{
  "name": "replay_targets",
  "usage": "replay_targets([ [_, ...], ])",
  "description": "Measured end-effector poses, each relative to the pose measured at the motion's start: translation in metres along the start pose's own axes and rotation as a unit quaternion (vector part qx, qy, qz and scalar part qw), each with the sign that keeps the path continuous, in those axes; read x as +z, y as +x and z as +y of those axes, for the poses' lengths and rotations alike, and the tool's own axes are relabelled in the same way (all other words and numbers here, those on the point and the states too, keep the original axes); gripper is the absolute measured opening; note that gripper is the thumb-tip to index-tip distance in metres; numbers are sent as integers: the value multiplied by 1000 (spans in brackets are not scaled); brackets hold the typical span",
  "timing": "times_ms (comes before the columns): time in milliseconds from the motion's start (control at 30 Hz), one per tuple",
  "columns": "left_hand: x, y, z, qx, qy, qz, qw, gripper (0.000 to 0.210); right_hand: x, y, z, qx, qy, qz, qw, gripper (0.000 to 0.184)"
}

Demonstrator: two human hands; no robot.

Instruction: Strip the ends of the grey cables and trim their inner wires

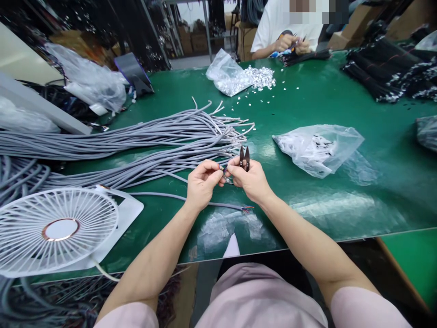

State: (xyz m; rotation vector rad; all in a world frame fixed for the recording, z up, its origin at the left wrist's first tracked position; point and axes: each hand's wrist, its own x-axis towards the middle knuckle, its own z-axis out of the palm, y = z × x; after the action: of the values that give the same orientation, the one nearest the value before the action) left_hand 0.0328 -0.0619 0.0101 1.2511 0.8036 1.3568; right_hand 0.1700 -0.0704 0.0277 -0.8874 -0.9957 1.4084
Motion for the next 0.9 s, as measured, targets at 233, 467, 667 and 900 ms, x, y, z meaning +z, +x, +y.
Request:
replay_targets([
  [233, -4, 4, 4, 42, 37, -95, 994, 16, -5, 1, -2, 48, 38, -15, 998, 16],
  [467, -4, 5, 3, 38, 46, -78, 995, 20, -12, -4, -9, -102, -176, -48, 978, 14],
  [667, -2, 5, 3, 39, 43, -79, 995, 21, -11, -4, -7, -120, -239, -40, 963, 14],
  [900, -3, 5, 4, 11, 12, -84, 996, 21, -10, -4, -8, -105, -210, -45, 971, 14],
])
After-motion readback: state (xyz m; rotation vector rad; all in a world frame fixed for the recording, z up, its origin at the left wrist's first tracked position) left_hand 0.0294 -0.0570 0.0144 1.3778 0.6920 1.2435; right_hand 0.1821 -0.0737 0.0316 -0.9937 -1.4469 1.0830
